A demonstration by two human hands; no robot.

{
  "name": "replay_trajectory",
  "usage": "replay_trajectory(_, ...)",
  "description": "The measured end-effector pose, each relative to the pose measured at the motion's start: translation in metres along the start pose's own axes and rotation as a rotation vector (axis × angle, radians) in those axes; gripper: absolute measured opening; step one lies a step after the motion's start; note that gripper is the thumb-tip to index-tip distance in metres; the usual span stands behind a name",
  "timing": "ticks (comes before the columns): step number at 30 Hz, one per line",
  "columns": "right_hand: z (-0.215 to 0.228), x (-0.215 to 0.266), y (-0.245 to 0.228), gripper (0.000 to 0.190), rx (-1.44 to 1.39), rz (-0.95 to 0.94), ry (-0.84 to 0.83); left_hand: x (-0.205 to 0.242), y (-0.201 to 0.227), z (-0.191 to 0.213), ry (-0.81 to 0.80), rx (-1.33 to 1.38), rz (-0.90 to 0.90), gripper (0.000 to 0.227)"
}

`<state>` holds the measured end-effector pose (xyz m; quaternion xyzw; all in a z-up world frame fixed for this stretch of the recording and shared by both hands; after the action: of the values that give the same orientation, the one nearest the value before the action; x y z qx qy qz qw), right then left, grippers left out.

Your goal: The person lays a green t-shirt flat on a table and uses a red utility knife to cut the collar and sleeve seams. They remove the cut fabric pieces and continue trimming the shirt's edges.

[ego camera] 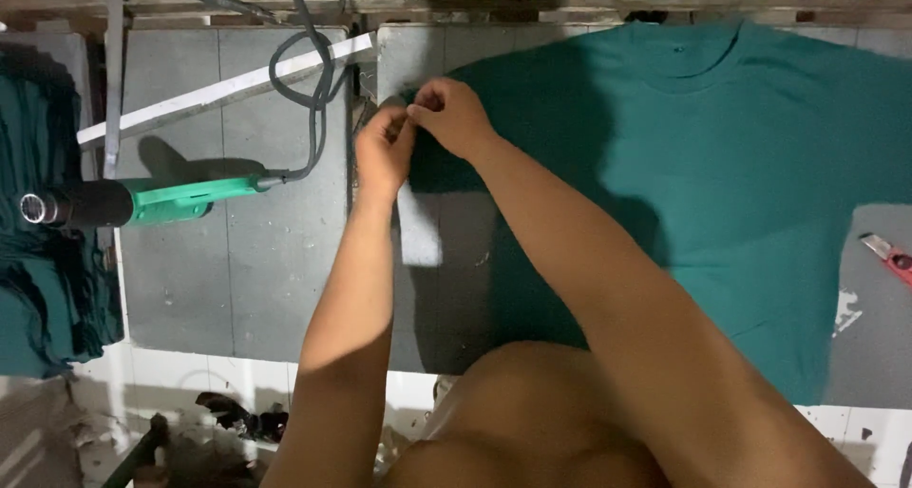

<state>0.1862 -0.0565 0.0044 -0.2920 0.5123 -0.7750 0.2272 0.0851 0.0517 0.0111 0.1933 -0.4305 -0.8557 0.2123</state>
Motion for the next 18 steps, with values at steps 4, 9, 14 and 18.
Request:
replay_trajectory(4,-0.003,-0.006,0.007,0.012,-0.018,0.006,0.032,-0.001,-0.014,0.001,-0.008,0.086,0.082,0.006)
replay_trajectory(9,-0.004,-0.007,0.013,0.014,-0.044,-0.016,0.024,0.002,0.006,0.006,-0.044,0.28,0.148,0.013)
replay_trajectory(14,-0.007,-0.007,0.036,0.01,-0.297,-0.104,0.09,0.015,-0.049,-0.007,0.118,0.696,0.662,0.009)
replay_trajectory(18,-0.001,0.001,0.032,0.01,-0.364,-0.19,0.091,0.018,-0.068,-0.016,0.127,0.79,0.771,0.01)
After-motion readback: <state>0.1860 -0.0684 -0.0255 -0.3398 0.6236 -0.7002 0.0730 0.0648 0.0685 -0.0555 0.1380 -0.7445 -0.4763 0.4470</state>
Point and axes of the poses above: each hand's wrist, its own x-axis away from the middle knuckle, its own z-axis out of the back of the hand, y = z × x, the point moved 10 cm from there along -x, towards the middle knuckle, and after that the axes turned 1 degree about x, right-handed, at the moved point
